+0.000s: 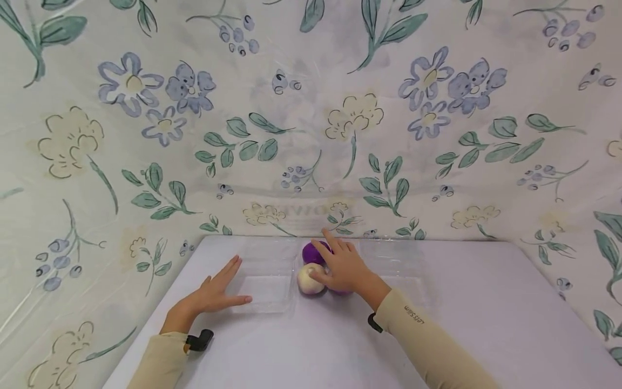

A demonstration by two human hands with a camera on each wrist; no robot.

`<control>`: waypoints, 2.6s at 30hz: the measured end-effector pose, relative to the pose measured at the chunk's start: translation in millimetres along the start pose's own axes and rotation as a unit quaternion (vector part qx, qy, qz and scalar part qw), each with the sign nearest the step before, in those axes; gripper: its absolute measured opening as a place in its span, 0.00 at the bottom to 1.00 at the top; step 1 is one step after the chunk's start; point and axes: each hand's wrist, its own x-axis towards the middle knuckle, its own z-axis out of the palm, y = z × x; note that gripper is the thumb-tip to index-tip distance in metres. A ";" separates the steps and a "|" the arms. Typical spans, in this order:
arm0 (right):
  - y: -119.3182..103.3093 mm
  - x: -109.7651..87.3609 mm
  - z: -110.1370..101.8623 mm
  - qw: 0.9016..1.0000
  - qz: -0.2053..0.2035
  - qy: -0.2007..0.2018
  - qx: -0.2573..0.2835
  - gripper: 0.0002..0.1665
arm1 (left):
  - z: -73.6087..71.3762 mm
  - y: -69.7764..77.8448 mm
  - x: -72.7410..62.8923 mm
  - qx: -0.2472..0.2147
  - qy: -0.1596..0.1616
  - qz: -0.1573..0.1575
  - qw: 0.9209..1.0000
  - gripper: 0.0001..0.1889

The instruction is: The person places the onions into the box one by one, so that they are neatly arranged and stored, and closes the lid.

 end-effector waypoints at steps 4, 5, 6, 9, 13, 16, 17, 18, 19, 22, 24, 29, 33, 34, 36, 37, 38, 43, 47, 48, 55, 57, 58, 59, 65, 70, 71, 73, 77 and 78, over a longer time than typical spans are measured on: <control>-11.7 2.8 8.6 0.999 -0.002 -0.015 0.029 0.47 | 0.1 -1.3 0.4 -0.001 0.002 -0.001 1.000 0.61; -13.8 3.6 11.0 0.999 -0.001 -0.016 0.032 0.48 | 0.2 -1.5 0.2 -0.001 0.002 -0.002 1.000 0.61; -15.8 4.4 13.2 0.999 -0.002 -0.017 0.036 0.48 | 0.5 -1.7 -0.1 -0.001 0.001 -0.003 1.000 0.61; -20.7 6.6 18.7 0.998 -0.010 -0.018 0.054 0.48 | 2.0 -2.2 -0.5 -0.003 -0.003 -0.005 1.000 0.61; -24.1 9.5 22.8 0.996 -0.017 -0.027 0.084 0.46 | 2.9 -2.0 -0.4 -0.007 -0.006 -0.006 1.000 0.61; -23.5 11.8 23.9 0.994 -0.010 -0.038 0.098 0.44 | 2.2 -1.4 -0.4 -0.008 -0.003 -0.001 1.000 0.61; -23.1 12.8 24.1 0.994 -0.007 -0.041 0.098 0.43 | 1.8 -1.1 -0.4 -0.007 -0.003 0.000 1.000 0.61; -22.4 13.9 24.3 0.994 -0.005 -0.044 0.099 0.42 | 1.6 -1.1 -0.3 -0.006 -0.002 0.002 1.000 0.61; -21.9 15.0 24.4 0.994 -0.004 -0.047 0.101 0.40 | 1.3 -0.9 -0.4 -0.008 -0.001 0.003 1.000 0.61; -20.6 18.1 25.0 0.993 0.009 -0.067 0.097 0.38 | 0.9 -1.3 -0.4 -0.013 0.000 0.001 1.000 0.61; -20.5 19.4 25.6 0.991 0.023 -0.087 0.097 0.38 | 1.5 -2.0 -0.4 -0.016 -0.002 -0.001 1.000 0.61; -21.8 22.2 27.1 0.988 0.035 -0.124 0.086 0.40 | 2.8 -3.1 0.3 -0.018 -0.004 -0.006 1.000 0.61; -21.5 22.9 30.0 0.990 0.028 -0.097 0.101 0.42 | 2.8 -2.9 0.2 -0.021 0.000 -0.008 1.000 0.61; -21.1 22.6 30.4 0.989 0.032 -0.084 0.118 0.41 | 2.5 -2.9 0.2 -0.020 -0.001 -0.009 1.000 0.61; -20.3 21.1 30.2 0.987 0.034 -0.060 0.145 0.39 | 1.7 -2.7 -0.1 -0.018 -0.001 -0.007 1.000 0.61; -19.8 19.8 29.6 0.986 0.034 -0.052 0.154 0.37 | 1.4 -3.1 0.0 -0.015 -0.001 -0.007 1.000 0.61; -19.4 18.4 28.9 0.985 0.034 -0.040 0.163 0.37 | 1.1 -3.0 0.0 -0.013 0.000 -0.006 1.000 0.61; -17.9 11.5 23.7 0.972 0.050 0.013 0.230 0.43 | -1.1 -4.7 -0.9 -0.014 0.003 -0.008 1.000 0.61; -12.0 4.5 23.9 0.944 0.110 0.070 0.305 0.46 | 0.8 -5.8 -0.3 -0.019 -0.001 -0.009 1.000 0.61; -9.4 2.2 24.9 0.938 0.125 0.082 0.314 0.45 | 1.6 -6.1 0.2 -0.021 -0.002 -0.008 1.000 0.61; 4.9 -9.4 29.0 0.901 0.180 0.133 0.372 0.41 | 3.3 -6.5 0.6 -0.015 0.001 -0.009 1.000 0.61; 5.7 -12.1 27.8 0.891 0.192 0.134 0.388 0.41 | 2.7 -6.0 0.0 -0.014 0.001 -0.009 1.000 0.61; 6.2 -13.2 27.7 0.887 0.198 0.135 0.394 0.41 | 2.6 -5.8 -0.3 -0.014 0.001 -0.009 1.000 0.61; 6.8 -14.4 28.0 0.884 0.204 0.136 0.398 0.42 | 2.5 -5.7 -0.3 -0.015 0.000 -0.009 1.000 0.61; 11.5 -19.5 28.5 0.882 0.228 0.130 0.390 0.45 | 2.5 -5.2 0.5 -0.016 -0.001 -0.010 1.000 0.61; 13.7 -22.7 25.1 0.891 0.212 0.133 0.380 0.45 | 1.2 -5.1 0.5 -0.020 0.000 -0.010 1.000 0.61; 14.1 -23.2 24.6 0.894 0.207 0.134 0.375 0.45 | 1.1 -5.0 0.3 -0.021 0.000 -0.011 1.000 0.61; 14.3 -23.8 22.8 0.899 0.196 0.136 0.367 0.45 | 0.9 -4.7 -0.3 -0.024 0.000 -0.011 1.000 0.61; 13.3 -22.0 18.5 0.906 0.179 0.138 0.357 0.45 | 1.1 -4.1 -1.6 -0.030 -0.002 -0.012 0.999 0.61; 12.6 -21.0 17.1 0.906 0.177 0.139 0.358 0.45 | 1.3 -4.1 -1.9 -0.030 -0.003 -0.012 0.999 0.61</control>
